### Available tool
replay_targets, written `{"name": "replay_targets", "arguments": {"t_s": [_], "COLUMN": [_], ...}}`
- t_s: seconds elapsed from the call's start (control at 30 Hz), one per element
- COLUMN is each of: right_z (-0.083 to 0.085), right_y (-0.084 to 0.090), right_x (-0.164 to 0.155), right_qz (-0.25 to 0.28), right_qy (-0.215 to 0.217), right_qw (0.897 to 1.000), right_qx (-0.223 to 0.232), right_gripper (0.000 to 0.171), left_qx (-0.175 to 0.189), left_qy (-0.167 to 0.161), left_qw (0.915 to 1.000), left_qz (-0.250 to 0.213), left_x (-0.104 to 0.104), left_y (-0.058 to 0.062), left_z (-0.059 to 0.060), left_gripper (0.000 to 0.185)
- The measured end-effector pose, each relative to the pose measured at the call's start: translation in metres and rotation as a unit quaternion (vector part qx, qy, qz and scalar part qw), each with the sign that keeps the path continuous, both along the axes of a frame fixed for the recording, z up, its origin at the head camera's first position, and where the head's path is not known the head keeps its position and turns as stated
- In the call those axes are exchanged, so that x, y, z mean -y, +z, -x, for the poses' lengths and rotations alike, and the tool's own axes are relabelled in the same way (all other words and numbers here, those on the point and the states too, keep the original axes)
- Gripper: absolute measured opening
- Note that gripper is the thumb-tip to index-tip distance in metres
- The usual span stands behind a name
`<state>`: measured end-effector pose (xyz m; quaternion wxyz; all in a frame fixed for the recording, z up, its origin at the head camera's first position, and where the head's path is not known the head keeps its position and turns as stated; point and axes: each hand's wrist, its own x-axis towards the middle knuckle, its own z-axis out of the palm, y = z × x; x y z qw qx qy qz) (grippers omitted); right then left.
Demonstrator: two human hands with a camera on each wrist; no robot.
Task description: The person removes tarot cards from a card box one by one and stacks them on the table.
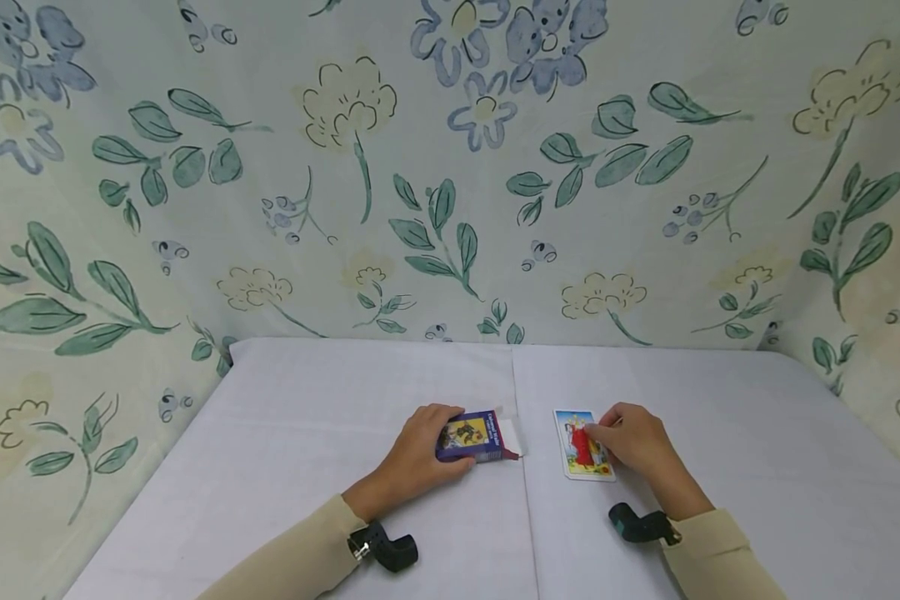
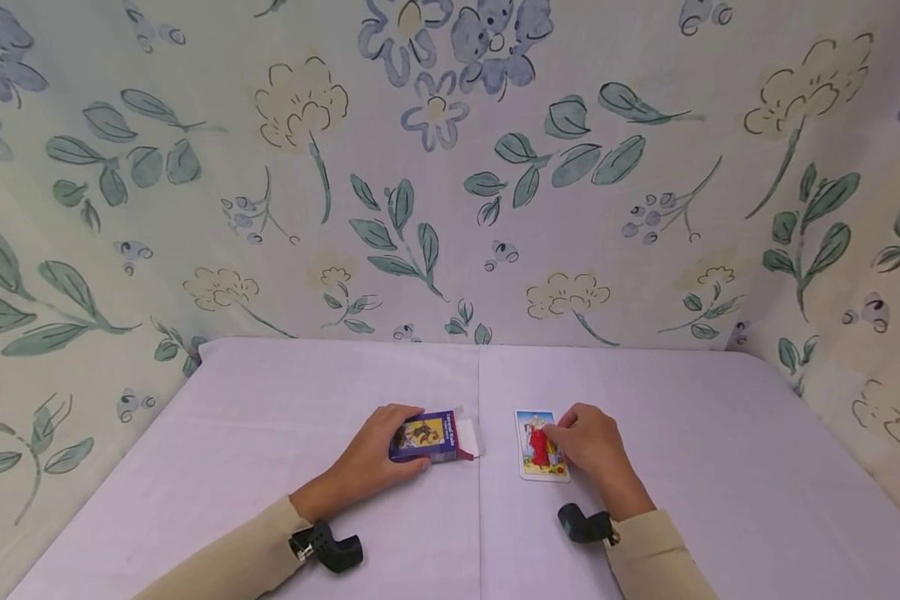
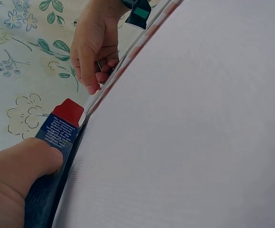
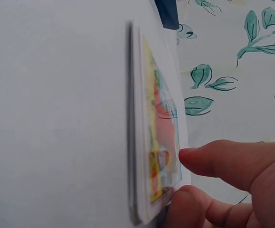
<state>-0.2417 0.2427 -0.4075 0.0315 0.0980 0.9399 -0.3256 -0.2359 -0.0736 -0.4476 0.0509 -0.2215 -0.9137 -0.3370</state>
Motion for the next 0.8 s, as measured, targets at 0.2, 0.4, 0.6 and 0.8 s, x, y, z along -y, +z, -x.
{"name": "replay_targets", "arguments": {"t_s": [0.2, 0.4, 0.6, 0.8], "right_z": [0.001, 0.002, 0.003, 0.004], "right_y": [0.001, 0.004, 0.01, 0.011], "right_x": [0.0, -0.003, -0.009, -0.008], "right_qz": [0.003, 0.004, -0.007, -0.012], "right_qy": [0.004, 0.006, -0.005, -0.003], "right_qw": [1.0, 1.0, 1.0, 0.997], "right_qx": [0.0, -0.004, -0.023, -0.082], "right_gripper": [0.032, 0.034, 0.038, 0.033], "left_qx": [-0.01, -0.012, -0.018, -0.021], "left_qy": [-0.007, -0.001, 0.006, 0.003], "left_qw": [0.9999, 0.9999, 0.9997, 0.9994], "left_qz": [0.004, -0.001, -0.016, -0.027], "left_x": [0.001, 0.0, -0.004, -0.006], "left_y": [0.0, -0.002, 0.001, 0.013], "left_z": [0.0, 0.0, 0.004, 0.005], "left_gripper": [0.072, 0.073, 0.069, 0.063]}}
